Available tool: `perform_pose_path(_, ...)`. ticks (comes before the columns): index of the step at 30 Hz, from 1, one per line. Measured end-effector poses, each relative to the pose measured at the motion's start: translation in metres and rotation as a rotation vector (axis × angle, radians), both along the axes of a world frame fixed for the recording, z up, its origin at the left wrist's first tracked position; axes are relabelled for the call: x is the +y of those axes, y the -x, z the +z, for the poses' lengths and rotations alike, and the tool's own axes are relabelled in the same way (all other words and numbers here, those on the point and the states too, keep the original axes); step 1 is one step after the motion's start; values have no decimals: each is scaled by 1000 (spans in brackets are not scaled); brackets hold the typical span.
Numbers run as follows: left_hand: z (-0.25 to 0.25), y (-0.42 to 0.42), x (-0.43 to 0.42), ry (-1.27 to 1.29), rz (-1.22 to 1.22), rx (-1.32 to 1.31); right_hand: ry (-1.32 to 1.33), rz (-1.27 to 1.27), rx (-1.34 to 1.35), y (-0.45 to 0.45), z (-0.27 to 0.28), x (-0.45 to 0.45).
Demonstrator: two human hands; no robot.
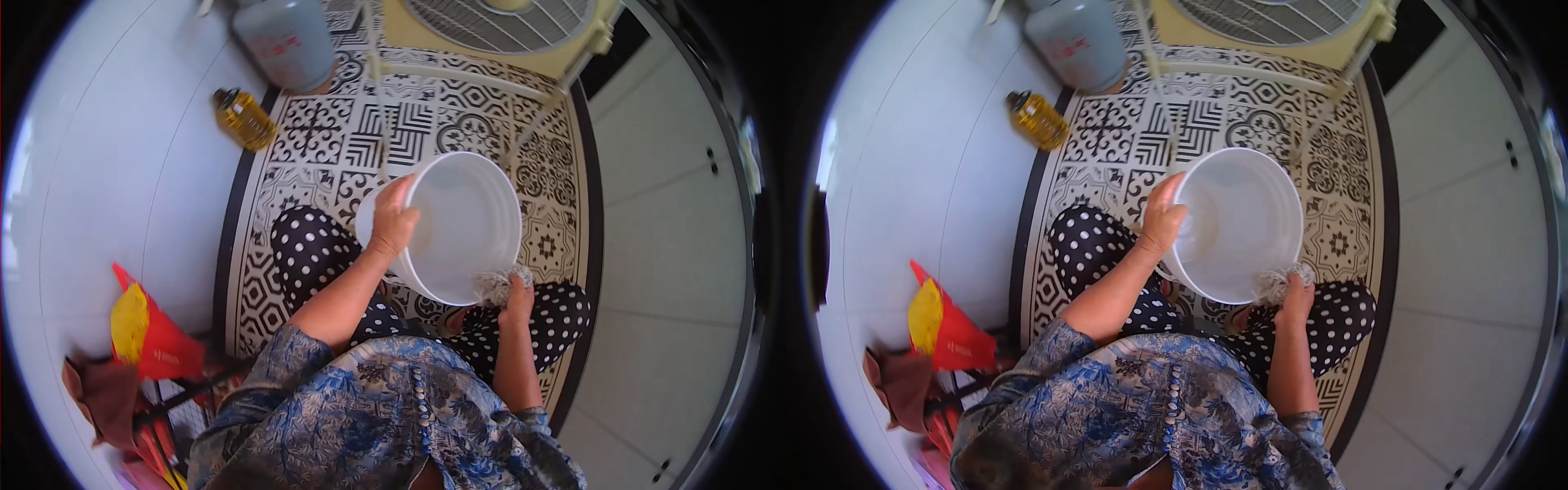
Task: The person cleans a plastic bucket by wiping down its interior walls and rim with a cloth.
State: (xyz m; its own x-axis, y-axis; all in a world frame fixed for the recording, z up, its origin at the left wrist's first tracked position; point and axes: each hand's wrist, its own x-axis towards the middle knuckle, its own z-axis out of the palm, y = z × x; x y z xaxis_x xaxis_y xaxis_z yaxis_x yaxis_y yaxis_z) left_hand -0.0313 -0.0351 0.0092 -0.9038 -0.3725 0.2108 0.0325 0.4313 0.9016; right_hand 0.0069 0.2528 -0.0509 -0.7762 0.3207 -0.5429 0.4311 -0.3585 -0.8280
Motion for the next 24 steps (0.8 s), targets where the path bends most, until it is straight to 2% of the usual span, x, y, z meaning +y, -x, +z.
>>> perform_pose_path(1, -3, -3, 1, 49, -15, 23, -33, -21, 63, 8, -4, 4)
perform_pose_path(5, -7, -16, 4, 122, -49, 93, -82, 47, 36, 29, 5, 7)
perform_pose_path(15, -13, -13, 0, 33, 39, 112, -135, 17, 70, -2, 11, -16)
perform_pose_path(17, -13, -12, 1, 24, 64, 110, 38, 55, 50, -14, 17, -17)
perform_pose_path(19, -14, -12, 2, 54, 81, 113, 76, 72, 47, -30, 15, -21)
perform_pose_path(21, -15, -12, 3, 67, 93, 121, 278, 47, -97, -50, 18, -25)
perform_pose_path(24, -18, -8, 1, 19, 74, 194, 334, 13, -236, -72, 27, -39)
